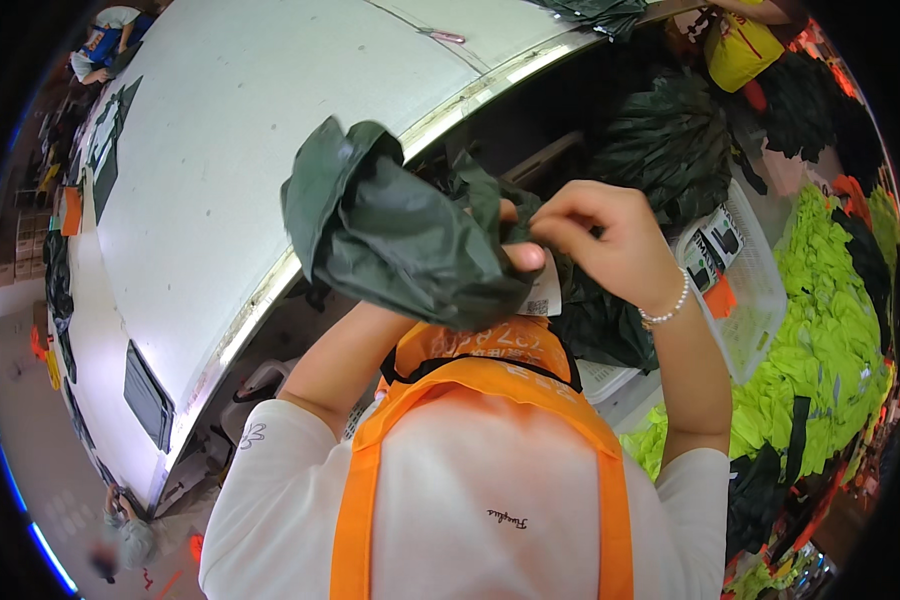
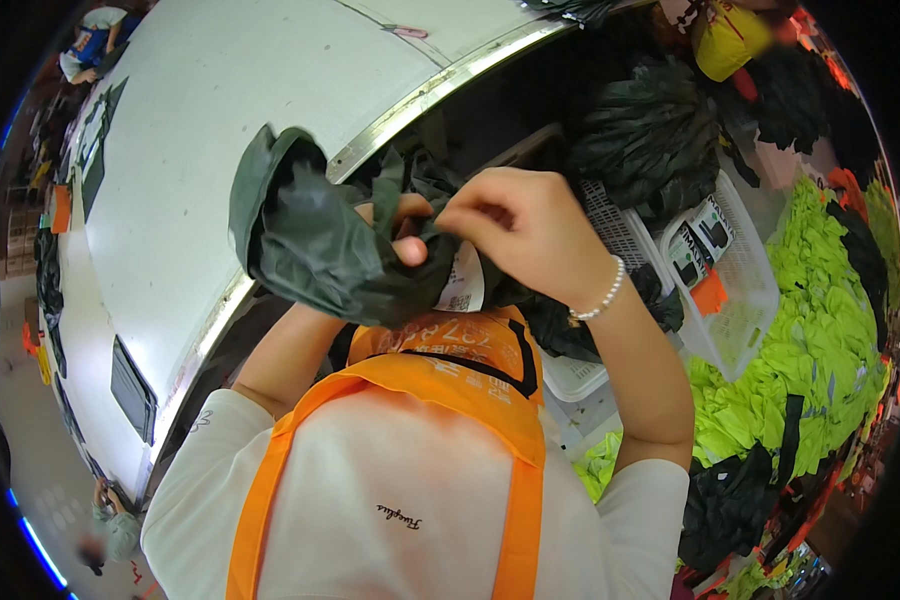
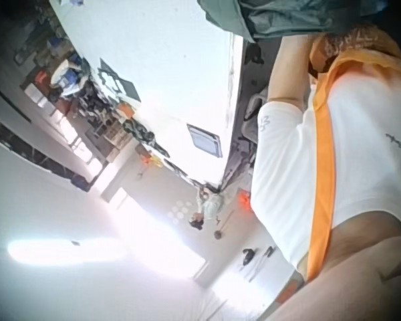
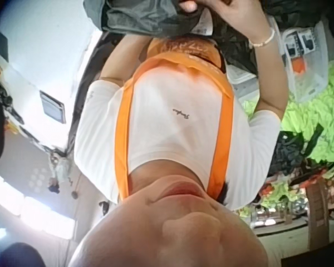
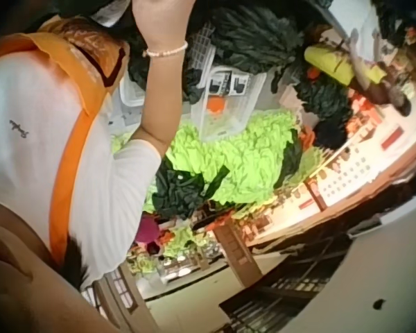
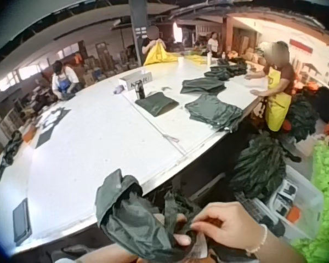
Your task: The person folds a dark green jacket on a white table, then picks up a crumpled jacket from a basket, removes a tag, and continues folding the jacket. The person handles the jacket by hand, smoothing and aligning it before folding it into a compact shape.
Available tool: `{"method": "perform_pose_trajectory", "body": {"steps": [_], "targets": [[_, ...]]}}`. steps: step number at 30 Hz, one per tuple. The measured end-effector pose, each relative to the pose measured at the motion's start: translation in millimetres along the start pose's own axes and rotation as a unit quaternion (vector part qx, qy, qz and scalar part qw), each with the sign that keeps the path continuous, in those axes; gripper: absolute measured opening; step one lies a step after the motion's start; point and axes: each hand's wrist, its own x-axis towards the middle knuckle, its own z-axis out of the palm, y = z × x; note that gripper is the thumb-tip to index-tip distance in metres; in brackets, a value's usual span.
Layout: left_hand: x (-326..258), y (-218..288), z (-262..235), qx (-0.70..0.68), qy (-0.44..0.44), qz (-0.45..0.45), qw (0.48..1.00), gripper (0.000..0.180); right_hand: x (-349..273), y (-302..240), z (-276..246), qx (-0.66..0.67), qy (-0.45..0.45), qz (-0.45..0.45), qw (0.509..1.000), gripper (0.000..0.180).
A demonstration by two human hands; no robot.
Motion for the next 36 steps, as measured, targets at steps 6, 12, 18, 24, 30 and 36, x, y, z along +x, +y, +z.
{"method": "perform_pose_trajectory", "body": {"steps": [6,12,18,24,30,36], "targets": [[4.4,2.0,1.6,0.07,-0.047,-0.04,0.996,0.079,-0.5,0.2,1.3,-0.046,-0.072,0.075,0.993,0.005],[16.1,-56.7,21.3,0.012,0.14,0.05,0.989,0.058,-20.3,-0.6,9.9,0.008,-0.008,-0.008,1.0,0.007],[4.8,-55.8,12.6,0.122,0.224,0.3,0.919,0.092,-35.1,6.3,6.5,-0.006,-0.016,-0.038,0.999,0.008],[11.1,-30.6,4.6,0.167,0.015,0.369,0.914,0.08,-30.2,21.9,8.5,0.064,0.152,-0.013,0.986,0.006],[-1.2,-39.2,-0.6,-0.453,-0.071,0.06,0.887,0.054,-22.3,5.3,11.3,-0.109,0.106,-0.015,0.988,0.016],[10.6,2.2,-4.8,-0.42,0.037,0.096,0.902,0.052,-11.9,-28.0,23.3,-0.214,0.16,-0.104,0.958,0.074]]}}
